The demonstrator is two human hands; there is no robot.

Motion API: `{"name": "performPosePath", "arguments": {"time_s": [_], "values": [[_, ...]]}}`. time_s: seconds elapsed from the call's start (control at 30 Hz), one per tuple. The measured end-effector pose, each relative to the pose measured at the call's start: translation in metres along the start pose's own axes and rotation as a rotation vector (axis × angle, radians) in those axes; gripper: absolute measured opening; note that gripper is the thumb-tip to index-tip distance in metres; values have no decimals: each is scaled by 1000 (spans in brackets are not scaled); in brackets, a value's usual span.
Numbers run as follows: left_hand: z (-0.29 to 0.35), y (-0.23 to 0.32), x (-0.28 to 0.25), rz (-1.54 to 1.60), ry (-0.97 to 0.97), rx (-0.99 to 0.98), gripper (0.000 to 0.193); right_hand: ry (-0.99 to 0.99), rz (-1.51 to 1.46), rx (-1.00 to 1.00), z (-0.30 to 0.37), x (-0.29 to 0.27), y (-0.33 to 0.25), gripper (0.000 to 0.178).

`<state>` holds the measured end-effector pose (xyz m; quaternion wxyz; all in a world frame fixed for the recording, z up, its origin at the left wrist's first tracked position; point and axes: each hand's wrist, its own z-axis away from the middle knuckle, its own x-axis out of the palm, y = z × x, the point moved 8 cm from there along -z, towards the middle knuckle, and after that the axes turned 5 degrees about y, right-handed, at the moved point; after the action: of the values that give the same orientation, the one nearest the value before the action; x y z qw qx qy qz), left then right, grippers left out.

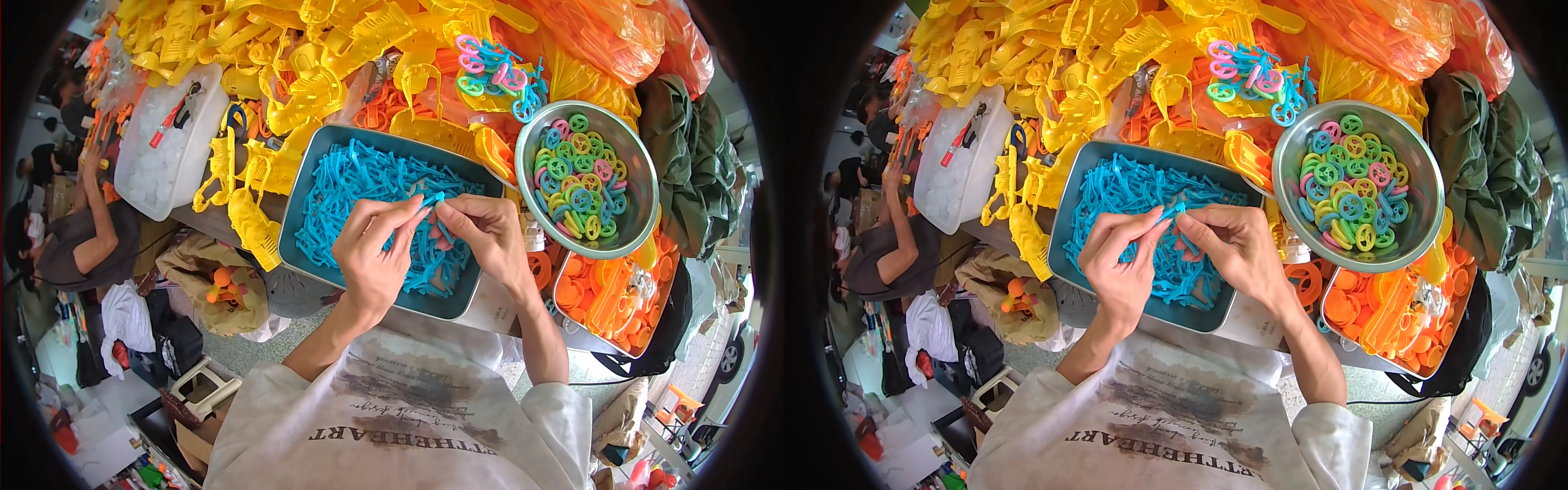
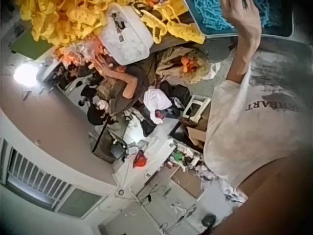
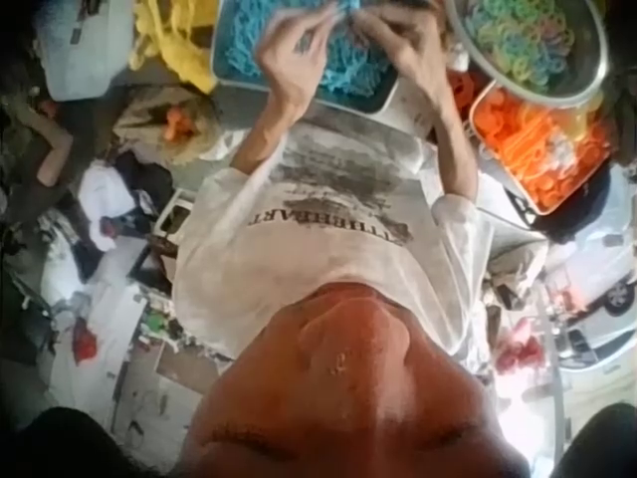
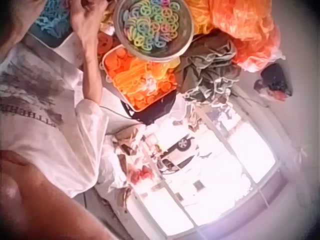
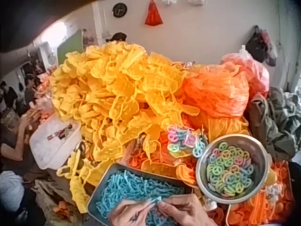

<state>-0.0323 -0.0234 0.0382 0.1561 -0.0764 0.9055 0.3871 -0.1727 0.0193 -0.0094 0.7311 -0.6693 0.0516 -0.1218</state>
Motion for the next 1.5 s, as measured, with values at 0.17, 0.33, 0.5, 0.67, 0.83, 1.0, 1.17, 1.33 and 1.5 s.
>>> {"name": "performPosePath", "arguments": {"time_s": [0.17,0.33,0.5,0.67,0.83,1.0,1.17,1.33,1.5], "values": [[-1,5,3,-1,2,6,28,27,-82,-17,0,-2,1,22],[0,6,2,-3,6,18,28,25,-100,-42,0,-1,-3,22],[0,5,1,1,-5,-6,27,11,-66,-54,0,0,-2,21],[1,2,2,1,-25,-15,27,-1,34,-50,1,0,-3,20],[4,-2,2,-10,-52,-18,28,-57,99,3,0,5,-3,20],[-2,2,4,70,-70,-47,28,31,28,-27,-2,-2,-3,21],[8,-14,-2,163,-52,-188,24,15,68,-73,-1,0,-2,21],[3,1,-2,39,-59,41,25,-2,93,-70,0,0,-3,21],[5,0,-2,46,-71,29,26,-36,207,-173,1,4,-10,22]]}}
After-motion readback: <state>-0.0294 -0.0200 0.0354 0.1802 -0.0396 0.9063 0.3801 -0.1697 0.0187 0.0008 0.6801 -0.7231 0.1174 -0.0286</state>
